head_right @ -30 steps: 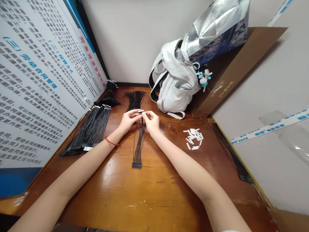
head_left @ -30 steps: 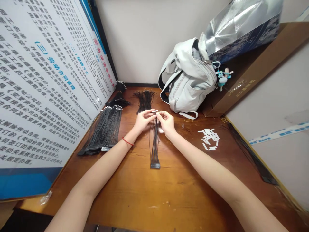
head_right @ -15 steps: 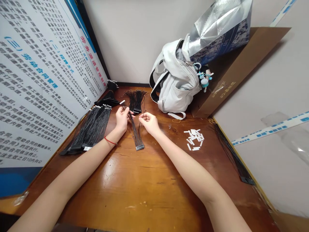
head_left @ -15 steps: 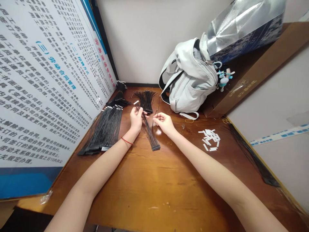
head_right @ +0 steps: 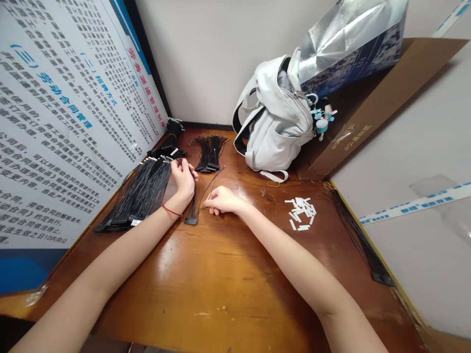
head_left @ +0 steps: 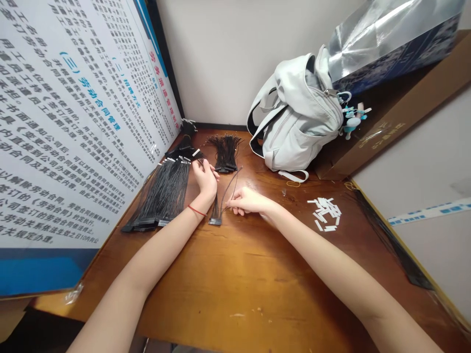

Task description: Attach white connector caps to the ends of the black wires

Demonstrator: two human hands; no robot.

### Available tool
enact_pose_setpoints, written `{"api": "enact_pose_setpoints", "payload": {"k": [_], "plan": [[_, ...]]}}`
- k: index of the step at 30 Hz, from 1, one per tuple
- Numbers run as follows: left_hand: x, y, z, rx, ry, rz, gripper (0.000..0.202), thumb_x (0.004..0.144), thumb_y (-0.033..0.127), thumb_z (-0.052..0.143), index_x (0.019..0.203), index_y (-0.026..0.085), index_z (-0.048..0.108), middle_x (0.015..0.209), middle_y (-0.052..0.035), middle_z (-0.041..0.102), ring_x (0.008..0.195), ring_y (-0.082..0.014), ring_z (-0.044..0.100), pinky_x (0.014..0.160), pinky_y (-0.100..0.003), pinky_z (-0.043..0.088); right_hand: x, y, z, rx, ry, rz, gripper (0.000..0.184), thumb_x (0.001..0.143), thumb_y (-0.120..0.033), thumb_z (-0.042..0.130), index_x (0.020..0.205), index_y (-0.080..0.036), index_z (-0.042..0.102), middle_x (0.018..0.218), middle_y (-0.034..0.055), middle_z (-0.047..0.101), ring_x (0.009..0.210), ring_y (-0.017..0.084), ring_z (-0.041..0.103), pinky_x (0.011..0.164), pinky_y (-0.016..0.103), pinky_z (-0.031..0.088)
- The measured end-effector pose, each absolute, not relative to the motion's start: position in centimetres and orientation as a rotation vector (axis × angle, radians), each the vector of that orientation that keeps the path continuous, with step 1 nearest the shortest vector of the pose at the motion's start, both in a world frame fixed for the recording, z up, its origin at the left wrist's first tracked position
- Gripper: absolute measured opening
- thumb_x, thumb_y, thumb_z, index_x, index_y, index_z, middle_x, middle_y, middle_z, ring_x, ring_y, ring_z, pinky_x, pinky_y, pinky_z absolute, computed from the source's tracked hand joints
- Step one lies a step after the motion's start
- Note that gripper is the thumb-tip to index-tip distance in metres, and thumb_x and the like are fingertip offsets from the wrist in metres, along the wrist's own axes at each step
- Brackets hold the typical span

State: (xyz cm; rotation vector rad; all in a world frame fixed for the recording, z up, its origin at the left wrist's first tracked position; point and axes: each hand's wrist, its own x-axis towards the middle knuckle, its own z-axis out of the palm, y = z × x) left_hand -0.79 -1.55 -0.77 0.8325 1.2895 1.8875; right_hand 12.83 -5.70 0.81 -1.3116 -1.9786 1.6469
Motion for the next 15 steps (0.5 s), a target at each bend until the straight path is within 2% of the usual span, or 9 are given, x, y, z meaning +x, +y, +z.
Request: {"api": "enact_pose_setpoints", "payload": {"k": [8,15], "plan": [[-0.84,-1.52,-0.68,0.813,1.293,1.890,0.021,0.085,0.041,0.046,0.086,0.023,0.037,0.059,0.0084,0.041,0.035,-0.0028,0.038,0.034,-0.016,0.026,12.21,-6.29,1.33,-1.252,-1.754,1.773,0.013,0.071,-0.026,0.065,0.068,-0.015,0.059,0.048,-0.0015,0.058,0.036,0.007,0.050,0.030,0.013,0.027],[-0.72,-1.57,-0.45,0.794,1.259,1.893,0.009,0.088,0.026,0.042,0.083,0.022,0.036,0.058,0.0083,0.041,0.033,-0.0021,0.037,0.032,-0.015,0.025,12.39,-6.09,1.18,-1.245,-1.788,1.768,0.010,0.074,-0.023,0.061,0.070,-0.014,0.059,0.051,-0.0010,0.058,0.037,0.007,0.050,0.031,0.013,0.029]]}}
